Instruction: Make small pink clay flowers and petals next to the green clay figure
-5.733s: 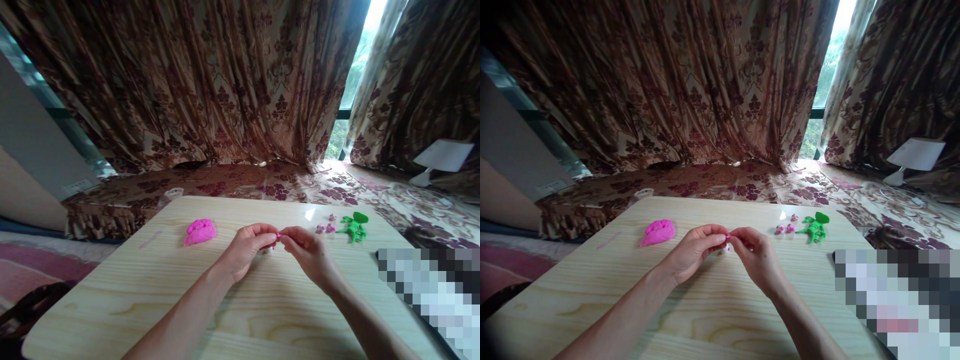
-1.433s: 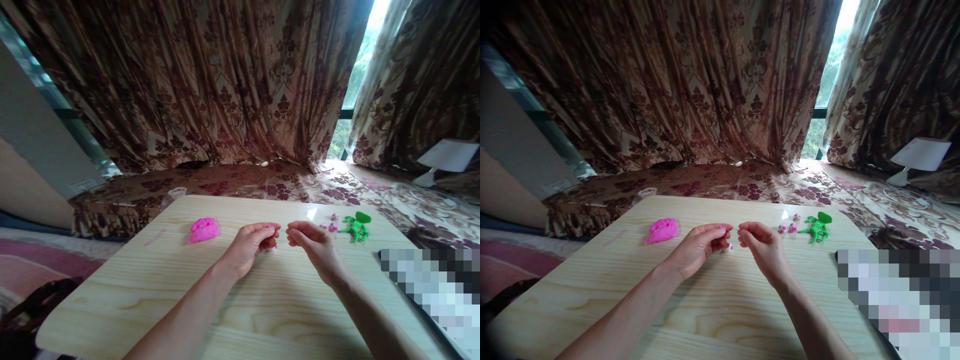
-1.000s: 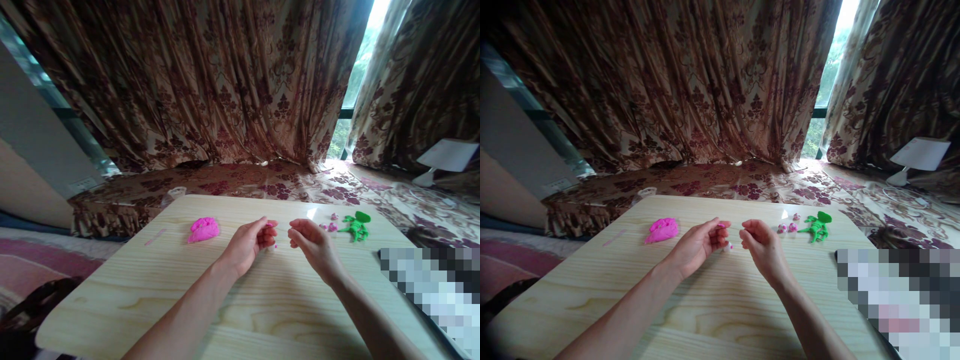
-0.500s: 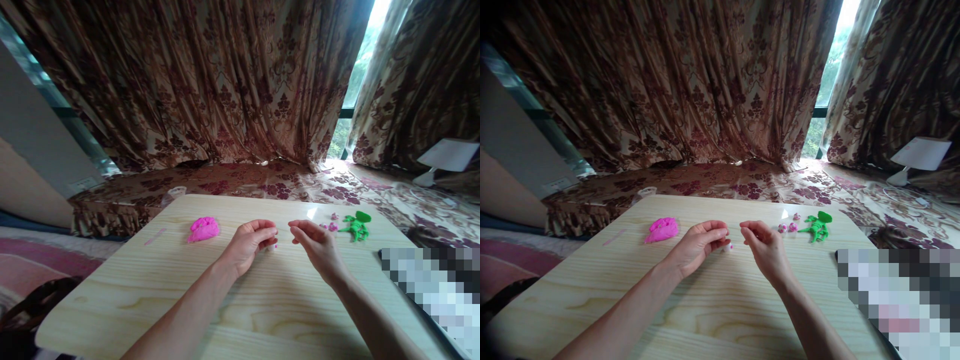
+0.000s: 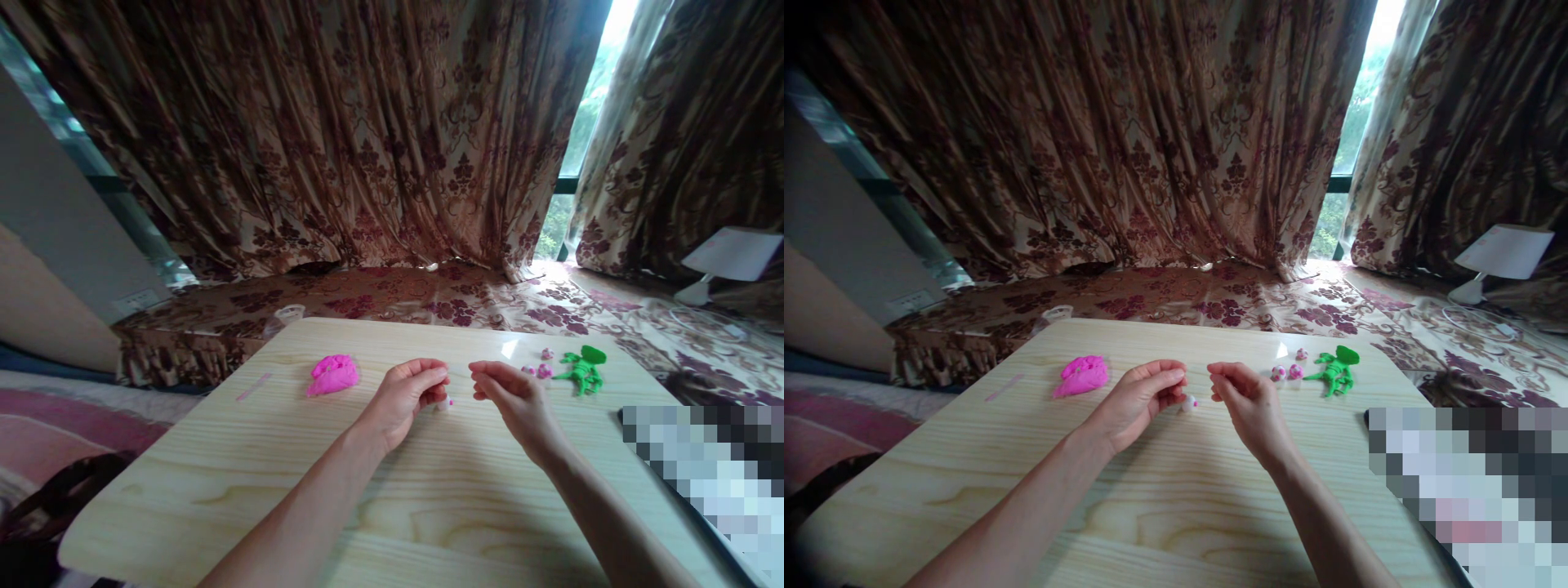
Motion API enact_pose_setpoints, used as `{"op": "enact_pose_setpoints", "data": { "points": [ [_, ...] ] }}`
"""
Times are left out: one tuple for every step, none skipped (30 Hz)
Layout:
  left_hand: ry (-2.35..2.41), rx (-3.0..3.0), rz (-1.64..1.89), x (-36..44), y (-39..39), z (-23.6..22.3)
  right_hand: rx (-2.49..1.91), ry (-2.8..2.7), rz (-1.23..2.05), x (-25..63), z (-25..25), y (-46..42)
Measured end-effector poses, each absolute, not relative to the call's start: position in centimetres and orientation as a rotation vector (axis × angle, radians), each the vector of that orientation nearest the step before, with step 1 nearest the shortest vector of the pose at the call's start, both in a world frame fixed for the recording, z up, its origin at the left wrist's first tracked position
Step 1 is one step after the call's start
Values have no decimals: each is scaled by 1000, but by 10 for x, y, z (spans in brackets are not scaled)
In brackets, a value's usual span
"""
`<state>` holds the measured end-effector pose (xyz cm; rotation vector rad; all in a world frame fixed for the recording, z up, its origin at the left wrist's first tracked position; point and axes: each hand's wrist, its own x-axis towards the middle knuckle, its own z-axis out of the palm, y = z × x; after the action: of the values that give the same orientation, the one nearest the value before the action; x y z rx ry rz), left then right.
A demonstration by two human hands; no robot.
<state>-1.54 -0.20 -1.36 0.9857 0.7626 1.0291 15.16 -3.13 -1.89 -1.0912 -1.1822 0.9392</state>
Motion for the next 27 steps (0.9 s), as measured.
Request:
{"op": "enact_pose_setpoints", "data": {
  "points": [
    [764, 981, 1027, -15, -2, -13, -1085, -1174, 947, 151, -19, -31],
    [764, 974, 1025, -15, -2, -13, -1080, -1166, 959, 151, -19, -31],
    [765, 967, 1022, -15, -2, -13, -1078, -1156, 972, 151, -19, -31],
    [767, 962, 1018, -15, -2, -13, -1082, -1146, 986, 151, -20, -31],
    [771, 956, 1014, -15, -2, -12, -1089, -1136, 1000, 151, -20, -31],
    [775, 951, 1010, -15, -2, -12, -1097, -1128, 1015, 151, -20, -31],
    [778, 946, 1005, -15, -3, -12, -1102, -1121, 1028, 150, -20, -31],
    [780, 943, 1001, -14, -3, -11, -1101, -1118, 1039, 150, -20, -32],
    [781, 944, 998, -14, -3, -11, -1093, -1121, 1047, 150, -19, -32],
    [781, 949, 1000, -14, -4, -11, -1082, -1129, 1051, 150, -18, -33],
    [783, 958, 1005, -14, -4, -11, -1072, -1140, 1049, 150, -17, -33],
    [783, 970, 1012, -15, -4, -11, -1066, -1154, 1043, 150, -16, -34],
    [781, 982, 1020, -15, -5, -11, -1065, -1171, 1034, 150, -15, -34],
    [778, 991, 1029, -15, -5, -11, -1071, -1191, 1025, 150, -14, -35],
    [777, 997, 1035, -15, -5, -11, -1080, -1209, 1014, 150, -13, -35],
    [778, 1000, 1037, -16, -5, -11, -1089, -1226, 1006, 151, -12, -35],
    [780, 1001, 1034, -16, -5, -11, -1097, -1238, 1000, 151, -13, -35],
    [783, 1001, 1028, -15, -5, -11, -1100, -1242, 997, 152, -13, -35],
    [785, 1000, 1020, -15, -5, -12, -1097, -1239, 999, 152, -14, -34],
    [785, 999, 1009, -15, -5, -12, -1090, -1230, 1006, 153, -15, -33],
    [782, 998, 997, -15, -5, -13, -1085, -1217, 1011, 153, -16, -33],
    [779, 997, 988, -15, -4, -13, -1085, -1204, 1014, 154, -18, -32],
    [777, 998, 980, -14, -4, -14, -1091, -1192, 1015, 154, -19, -31],
    [776, 998, 974, -14, -4, -14, -1098, -1180, 1017, 155, -20, -31],
    [776, 997, 968, -14, -4, -15, -1103, -1170, 1020, 155, -21, -30],
    [775, 996, 965, -14, -4, -15, -1096, -1162, 1026, 155, -21, -30],
    [773, 996, 963, -14, -4, -16, -1079, -1157, 1033, 155, -22, -30]
  ]
}}
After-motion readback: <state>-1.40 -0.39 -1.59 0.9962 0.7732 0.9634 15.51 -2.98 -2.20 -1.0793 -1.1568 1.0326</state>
